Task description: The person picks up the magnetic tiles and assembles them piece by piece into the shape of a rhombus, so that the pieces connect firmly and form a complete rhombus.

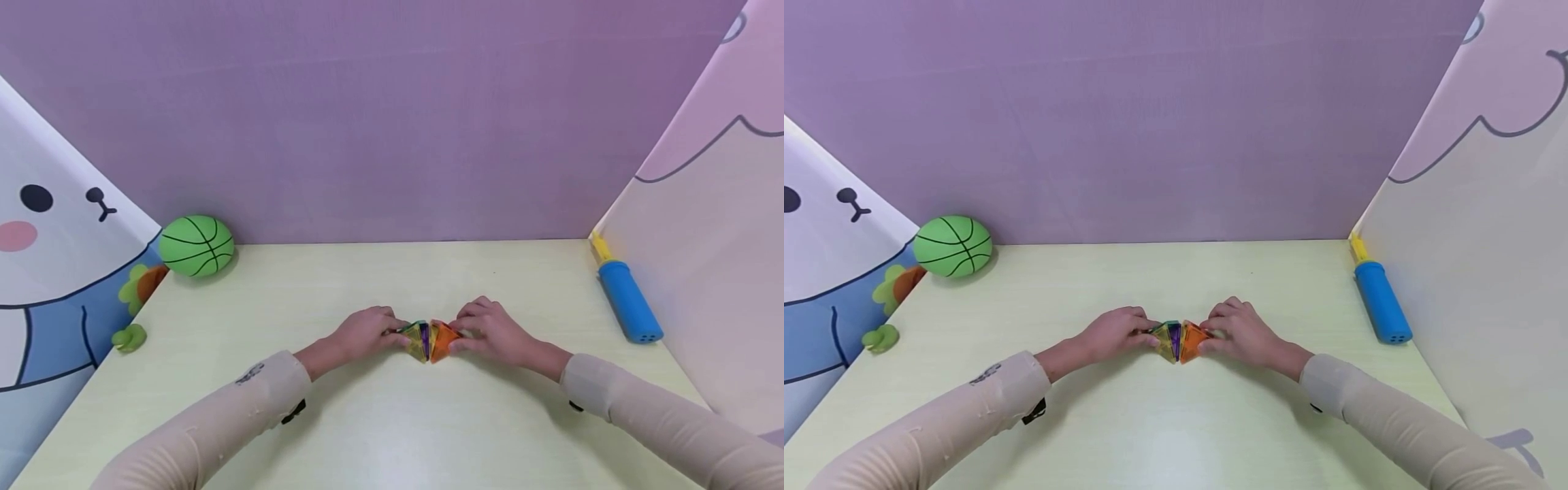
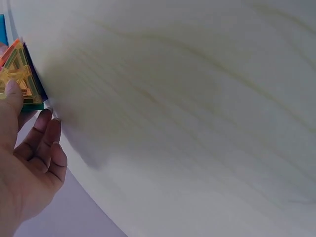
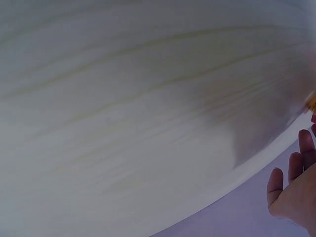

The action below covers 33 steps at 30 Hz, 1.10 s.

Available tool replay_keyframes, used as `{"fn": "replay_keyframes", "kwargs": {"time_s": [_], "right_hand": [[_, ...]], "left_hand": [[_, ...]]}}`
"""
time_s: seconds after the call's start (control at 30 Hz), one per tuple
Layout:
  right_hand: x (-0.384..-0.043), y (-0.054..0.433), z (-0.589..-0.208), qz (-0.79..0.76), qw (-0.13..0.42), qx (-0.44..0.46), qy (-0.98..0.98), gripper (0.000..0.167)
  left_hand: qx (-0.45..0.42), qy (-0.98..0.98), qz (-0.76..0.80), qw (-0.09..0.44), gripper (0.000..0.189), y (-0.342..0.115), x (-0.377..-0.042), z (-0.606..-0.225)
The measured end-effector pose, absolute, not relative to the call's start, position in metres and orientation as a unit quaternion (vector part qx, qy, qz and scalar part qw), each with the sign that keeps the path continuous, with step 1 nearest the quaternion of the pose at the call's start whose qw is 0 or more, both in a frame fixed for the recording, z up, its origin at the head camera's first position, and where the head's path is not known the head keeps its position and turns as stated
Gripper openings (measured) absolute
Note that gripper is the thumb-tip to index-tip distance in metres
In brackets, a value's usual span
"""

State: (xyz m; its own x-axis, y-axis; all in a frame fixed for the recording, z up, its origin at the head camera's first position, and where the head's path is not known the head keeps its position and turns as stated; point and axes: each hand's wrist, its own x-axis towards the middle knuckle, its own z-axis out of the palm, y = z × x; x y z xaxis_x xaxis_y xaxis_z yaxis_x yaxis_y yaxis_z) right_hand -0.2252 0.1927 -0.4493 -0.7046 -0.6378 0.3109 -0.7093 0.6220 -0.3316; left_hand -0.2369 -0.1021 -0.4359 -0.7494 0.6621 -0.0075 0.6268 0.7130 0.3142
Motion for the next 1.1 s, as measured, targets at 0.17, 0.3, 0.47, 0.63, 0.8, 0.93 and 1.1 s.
{"fn": "replay_keyframes", "kwargs": {"time_s": [0.17, 0.3, 0.47, 0.63, 0.8, 0.93, 1.1], "right_hand": [[-0.226, 0.191, -0.447, 0.228, 0.085, 0.375, -0.894, 0.029], [-0.226, 0.190, -0.446, 0.229, 0.091, 0.377, -0.893, 0.030], [-0.226, 0.189, -0.444, 0.230, 0.093, 0.374, -0.894, 0.031], [-0.227, 0.189, -0.443, 0.224, 0.090, 0.369, -0.898, 0.031], [-0.225, 0.190, -0.442, 0.217, 0.078, 0.364, -0.902, 0.032], [-0.224, 0.193, -0.442, 0.211, 0.068, 0.359, -0.907, 0.032], [-0.225, 0.192, -0.443, 0.213, 0.061, 0.359, -0.907, 0.033]], "left_hand": [[0.344, 0.925, 0.153, 0.057, 0.044, -0.099, -0.236, -0.435], [0.338, 0.924, 0.168, 0.059, 0.042, -0.095, -0.234, -0.433], [0.326, 0.928, 0.173, 0.058, 0.044, -0.088, -0.235, -0.431], [0.308, 0.932, 0.179, 0.074, 0.050, -0.085, -0.235, -0.429], [0.301, 0.919, 0.220, 0.127, 0.056, -0.086, -0.237, -0.426], [0.313, 0.909, 0.237, 0.141, 0.054, -0.087, -0.238, -0.427], [0.324, 0.905, 0.246, 0.122, 0.049, -0.085, -0.237, -0.430]]}}
